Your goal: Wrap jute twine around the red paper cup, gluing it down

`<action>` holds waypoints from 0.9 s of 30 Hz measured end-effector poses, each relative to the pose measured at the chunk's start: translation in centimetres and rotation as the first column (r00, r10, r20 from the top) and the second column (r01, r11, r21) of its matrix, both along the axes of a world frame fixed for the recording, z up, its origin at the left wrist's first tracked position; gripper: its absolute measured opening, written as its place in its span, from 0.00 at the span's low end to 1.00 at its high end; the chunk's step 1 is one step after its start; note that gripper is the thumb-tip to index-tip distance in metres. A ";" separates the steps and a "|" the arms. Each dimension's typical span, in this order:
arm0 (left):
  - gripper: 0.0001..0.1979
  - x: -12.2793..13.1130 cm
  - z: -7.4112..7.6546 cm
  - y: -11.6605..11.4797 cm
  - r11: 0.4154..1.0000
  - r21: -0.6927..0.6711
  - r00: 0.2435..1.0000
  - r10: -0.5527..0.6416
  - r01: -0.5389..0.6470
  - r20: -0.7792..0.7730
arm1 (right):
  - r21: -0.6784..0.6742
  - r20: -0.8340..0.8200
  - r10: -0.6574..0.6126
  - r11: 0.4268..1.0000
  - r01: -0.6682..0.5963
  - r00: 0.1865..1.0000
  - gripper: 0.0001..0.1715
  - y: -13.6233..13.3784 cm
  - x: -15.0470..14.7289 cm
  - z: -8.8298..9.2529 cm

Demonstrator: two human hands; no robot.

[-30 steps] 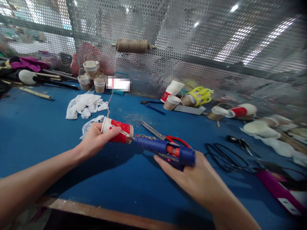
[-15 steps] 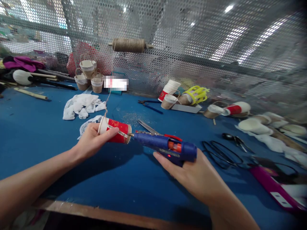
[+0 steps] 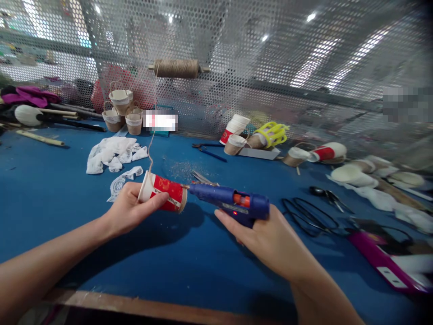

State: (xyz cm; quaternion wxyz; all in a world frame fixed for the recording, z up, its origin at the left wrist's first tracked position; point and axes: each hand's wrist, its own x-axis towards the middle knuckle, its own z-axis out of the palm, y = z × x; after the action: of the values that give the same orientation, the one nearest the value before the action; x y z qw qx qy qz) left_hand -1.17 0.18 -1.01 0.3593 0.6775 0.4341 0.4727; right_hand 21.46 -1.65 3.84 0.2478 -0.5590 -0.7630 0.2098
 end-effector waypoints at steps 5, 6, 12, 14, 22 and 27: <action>0.17 0.1 0.0 -0.2 0.990 0.141 0.994 -0.008 0.023 -0.109 | -0.128 -0.094 -0.035 0.992 0.023 0.995 0.13 1.1 0.3 -0.3; 0.18 0.1 -0.1 -0.2 0.987 0.156 0.992 -0.012 0.032 -0.128 | -0.158 -0.146 -0.046 0.987 0.023 0.988 0.12 1.6 0.5 -0.5; 0.17 0.1 -0.3 0.2 1.000 -0.002 0.998 -0.023 0.023 -0.056 | -0.181 -0.442 -0.307 0.951 0.251 0.843 0.14 6.5 2.8 -2.1; 0.16 0.1 -0.3 0.4 0.997 -0.072 1.000 -0.009 0.009 0.004 | -0.181 -0.339 -0.408 0.913 0.367 0.848 0.12 8.3 3.6 -2.5; 0.12 0.3 -0.8 0.4 0.979 -0.195 0.994 -0.041 0.061 0.105 | -0.238 -0.009 -0.544 0.816 0.527 0.839 0.16 13.5 4.9 -4.9; 0.15 0.3 -1.1 0.5 0.981 -0.184 0.997 -0.045 0.057 0.067 | -0.121 0.089 -0.547 0.823 0.555 0.832 0.12 13.3 4.3 -4.7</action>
State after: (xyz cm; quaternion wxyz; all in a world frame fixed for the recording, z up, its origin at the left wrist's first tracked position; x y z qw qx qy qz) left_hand -0.88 0.65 -2.16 0.4462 0.6369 0.4475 0.4415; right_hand 25.75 11.66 -0.82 0.2381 -0.7767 -0.5581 0.1691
